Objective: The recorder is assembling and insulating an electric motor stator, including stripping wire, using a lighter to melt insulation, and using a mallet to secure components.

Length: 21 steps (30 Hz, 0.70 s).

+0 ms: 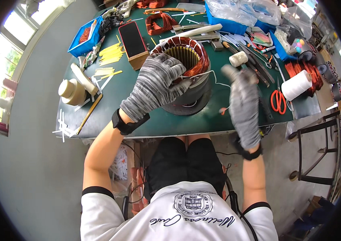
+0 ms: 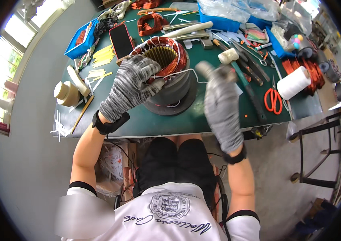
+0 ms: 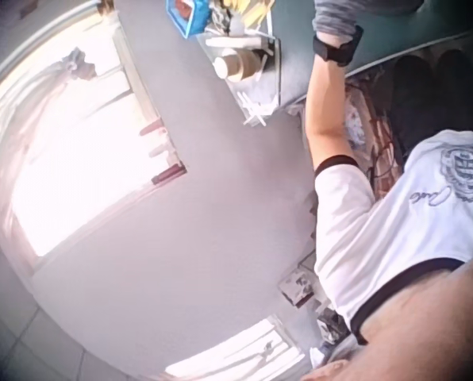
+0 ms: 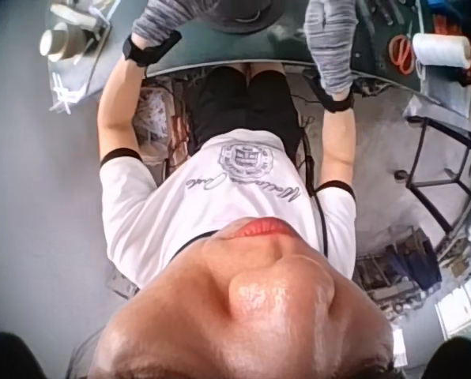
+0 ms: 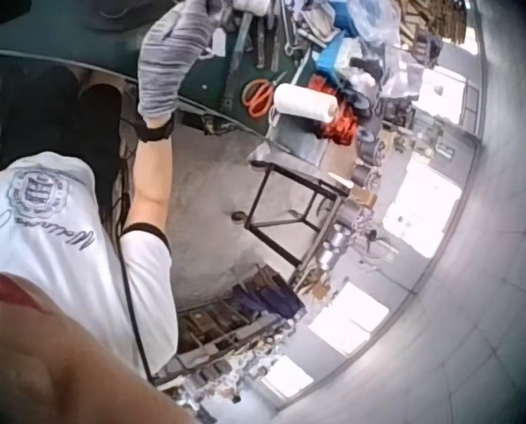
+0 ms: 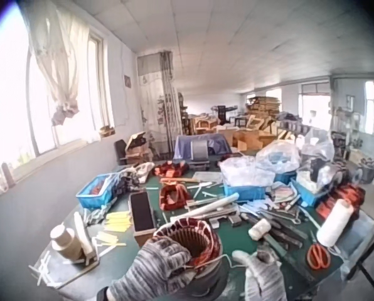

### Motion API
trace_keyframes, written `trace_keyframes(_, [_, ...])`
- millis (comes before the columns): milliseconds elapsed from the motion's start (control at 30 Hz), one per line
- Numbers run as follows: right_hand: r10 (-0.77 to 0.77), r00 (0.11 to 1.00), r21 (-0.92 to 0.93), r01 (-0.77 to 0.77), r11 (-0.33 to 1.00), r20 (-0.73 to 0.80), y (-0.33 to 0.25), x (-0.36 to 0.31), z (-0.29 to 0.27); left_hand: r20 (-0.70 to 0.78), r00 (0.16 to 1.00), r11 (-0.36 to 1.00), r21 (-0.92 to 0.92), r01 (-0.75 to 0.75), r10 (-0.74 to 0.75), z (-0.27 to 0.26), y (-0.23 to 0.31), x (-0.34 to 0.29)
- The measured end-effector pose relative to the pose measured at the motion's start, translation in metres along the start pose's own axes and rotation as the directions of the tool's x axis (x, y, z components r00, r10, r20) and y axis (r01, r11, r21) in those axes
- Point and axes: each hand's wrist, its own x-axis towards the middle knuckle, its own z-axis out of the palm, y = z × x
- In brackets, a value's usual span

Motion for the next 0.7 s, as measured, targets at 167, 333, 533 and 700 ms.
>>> trace_keyframes(167, [-0.058,0.988,0.007,0.06,0.998,-0.145,-0.01,-0.015,0.047,0.085,0.988,0.987,-0.088,0.136,-0.129,-0.006,0.005,-0.001])
trace_keyframes(333, [-0.127,0.982,-0.171,0.103,0.98,-0.138,-0.013,0.002,0.073,0.204,0.978,0.991,-0.12,0.06,-0.034,-0.009,-0.003,0.01])
trace_keyframes(533, [0.005,0.968,0.076,0.014,0.997,-0.251,-0.022,-0.026,0.057,0.22,0.975,0.995,-0.077,0.061,-0.043,-0.013,0.002,0.006])
trace_keyframes(700, [-0.016,0.993,-0.152,-0.002,0.988,-0.116,-0.031,-0.013,0.084,0.269,0.962,0.992,-0.1,0.079,-0.049,-0.013,-0.001,0.013])
